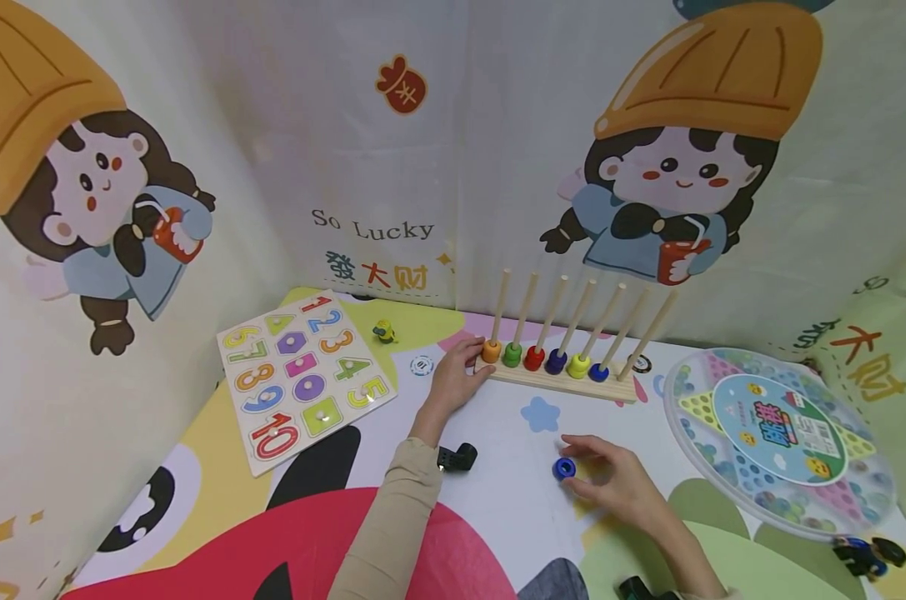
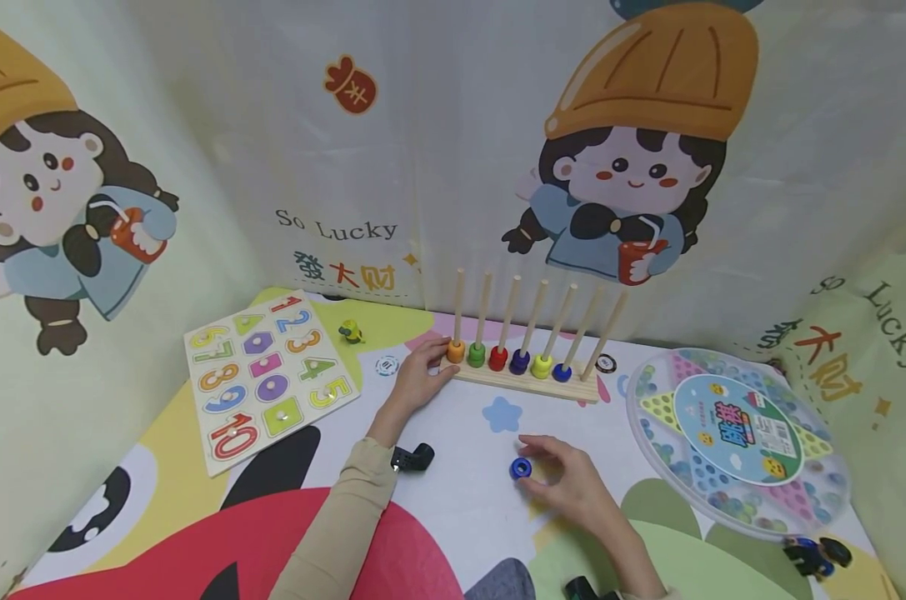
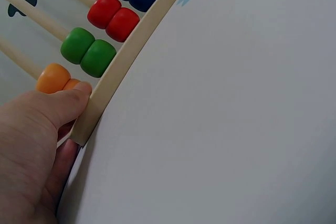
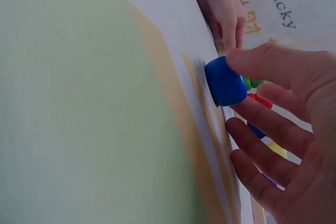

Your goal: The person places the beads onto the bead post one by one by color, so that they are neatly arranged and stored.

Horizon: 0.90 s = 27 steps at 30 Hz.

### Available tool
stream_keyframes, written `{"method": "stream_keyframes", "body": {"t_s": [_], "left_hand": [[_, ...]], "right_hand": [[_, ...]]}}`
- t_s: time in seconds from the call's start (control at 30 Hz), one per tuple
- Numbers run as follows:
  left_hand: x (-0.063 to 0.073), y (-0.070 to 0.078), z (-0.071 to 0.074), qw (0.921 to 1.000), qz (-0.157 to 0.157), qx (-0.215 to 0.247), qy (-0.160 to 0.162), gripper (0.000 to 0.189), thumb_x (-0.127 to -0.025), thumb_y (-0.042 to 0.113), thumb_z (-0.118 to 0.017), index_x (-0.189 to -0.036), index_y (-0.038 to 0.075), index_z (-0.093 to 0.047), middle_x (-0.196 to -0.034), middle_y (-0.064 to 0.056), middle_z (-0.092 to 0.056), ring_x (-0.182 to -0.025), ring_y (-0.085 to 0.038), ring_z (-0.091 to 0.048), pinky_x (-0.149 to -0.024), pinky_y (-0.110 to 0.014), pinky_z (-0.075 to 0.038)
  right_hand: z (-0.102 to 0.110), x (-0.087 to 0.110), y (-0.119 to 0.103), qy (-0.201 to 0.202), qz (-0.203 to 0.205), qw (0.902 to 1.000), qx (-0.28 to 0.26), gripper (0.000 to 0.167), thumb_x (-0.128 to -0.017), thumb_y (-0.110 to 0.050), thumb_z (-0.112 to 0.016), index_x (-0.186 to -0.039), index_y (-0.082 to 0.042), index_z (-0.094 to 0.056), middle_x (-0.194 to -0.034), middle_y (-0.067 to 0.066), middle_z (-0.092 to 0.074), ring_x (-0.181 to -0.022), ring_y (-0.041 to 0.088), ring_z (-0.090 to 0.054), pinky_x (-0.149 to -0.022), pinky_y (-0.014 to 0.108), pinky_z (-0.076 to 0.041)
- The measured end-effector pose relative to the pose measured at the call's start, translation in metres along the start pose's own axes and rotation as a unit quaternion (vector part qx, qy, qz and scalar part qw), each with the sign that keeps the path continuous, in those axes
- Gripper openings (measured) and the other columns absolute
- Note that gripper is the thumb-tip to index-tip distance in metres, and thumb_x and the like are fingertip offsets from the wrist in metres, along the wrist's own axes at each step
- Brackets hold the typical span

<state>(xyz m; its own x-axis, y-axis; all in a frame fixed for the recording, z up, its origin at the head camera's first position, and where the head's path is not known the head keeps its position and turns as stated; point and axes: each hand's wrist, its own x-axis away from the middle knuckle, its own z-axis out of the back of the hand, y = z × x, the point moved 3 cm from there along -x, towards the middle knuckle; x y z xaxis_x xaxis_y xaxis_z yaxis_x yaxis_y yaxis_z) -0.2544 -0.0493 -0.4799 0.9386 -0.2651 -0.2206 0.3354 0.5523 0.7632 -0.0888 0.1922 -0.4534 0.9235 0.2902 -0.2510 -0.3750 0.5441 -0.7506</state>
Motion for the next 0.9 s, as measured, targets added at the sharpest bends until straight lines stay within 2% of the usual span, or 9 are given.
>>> {"method": "stream_keyframes", "body": {"t_s": [0.13,0.27,0.57,0.77,0.9], "left_hand": [[0.0,-0.001,0.0,1.0,0.001,0.004,0.0,0.05,-0.093,0.024,-0.071,-0.137,0.004,-0.058,-0.14,-0.007,-0.054,-0.119,-0.022,-0.057,-0.099,-0.028,-0.051],[0.0,-0.001,0.0,1.0,0.0,0.005,0.0,0.05,-0.093,0.023,-0.071,-0.137,0.004,-0.058,-0.139,-0.007,-0.055,-0.118,-0.022,-0.058,-0.098,-0.029,-0.051],[0.0,-0.001,0.0,1.0,0.0,0.006,0.0,0.05,-0.092,0.023,-0.071,-0.137,0.004,-0.058,-0.139,-0.007,-0.055,-0.119,-0.022,-0.058,-0.098,-0.029,-0.051],[0.001,-0.001,0.0,1.0,0.004,0.006,-0.004,0.05,-0.093,0.022,-0.071,-0.137,0.004,-0.057,-0.141,-0.006,-0.054,-0.121,-0.021,-0.056,-0.099,-0.028,-0.05],[0.001,-0.001,0.0,1.0,0.003,0.003,-0.003,0.05,-0.093,0.023,-0.071,-0.137,0.004,-0.058,-0.141,-0.006,-0.054,-0.12,-0.022,-0.056,-0.099,-0.029,-0.05]], "right_hand": [[0.001,0.001,0.0,0.004,0.006,0.9999,0.008,0.048,-0.073,-0.004,-0.086,-0.118,-0.003,-0.068,-0.103,0.003,-0.074,-0.091,0.013,-0.068,-0.079,0.024,-0.056],[0.003,0.0,0.0,0.035,0.019,0.999,0.021,0.045,-0.072,0.001,-0.085,-0.114,-0.002,-0.069,-0.101,0.005,-0.074,-0.088,0.013,-0.068,-0.073,0.028,-0.058],[0.021,-0.01,-0.005,0.094,0.017,0.9951,0.028,0.045,-0.072,0.006,-0.083,-0.114,0.0,-0.069,-0.099,0.008,-0.074,-0.085,0.012,-0.069,-0.071,0.032,-0.059],[0.042,-0.021,-0.006,0.126,0.016,0.9918,0.014,0.044,-0.074,0.007,-0.082,-0.115,0.002,-0.069,-0.102,0.015,-0.073,-0.084,0.01,-0.068,-0.073,0.02,-0.057],[0.058,-0.029,-0.009,0.152,-0.009,0.988,0.025,0.042,-0.077,0.004,-0.081,-0.117,0.002,-0.068,-0.105,0.018,-0.071,-0.086,0.001,-0.065,-0.074,0.013,-0.054]]}}
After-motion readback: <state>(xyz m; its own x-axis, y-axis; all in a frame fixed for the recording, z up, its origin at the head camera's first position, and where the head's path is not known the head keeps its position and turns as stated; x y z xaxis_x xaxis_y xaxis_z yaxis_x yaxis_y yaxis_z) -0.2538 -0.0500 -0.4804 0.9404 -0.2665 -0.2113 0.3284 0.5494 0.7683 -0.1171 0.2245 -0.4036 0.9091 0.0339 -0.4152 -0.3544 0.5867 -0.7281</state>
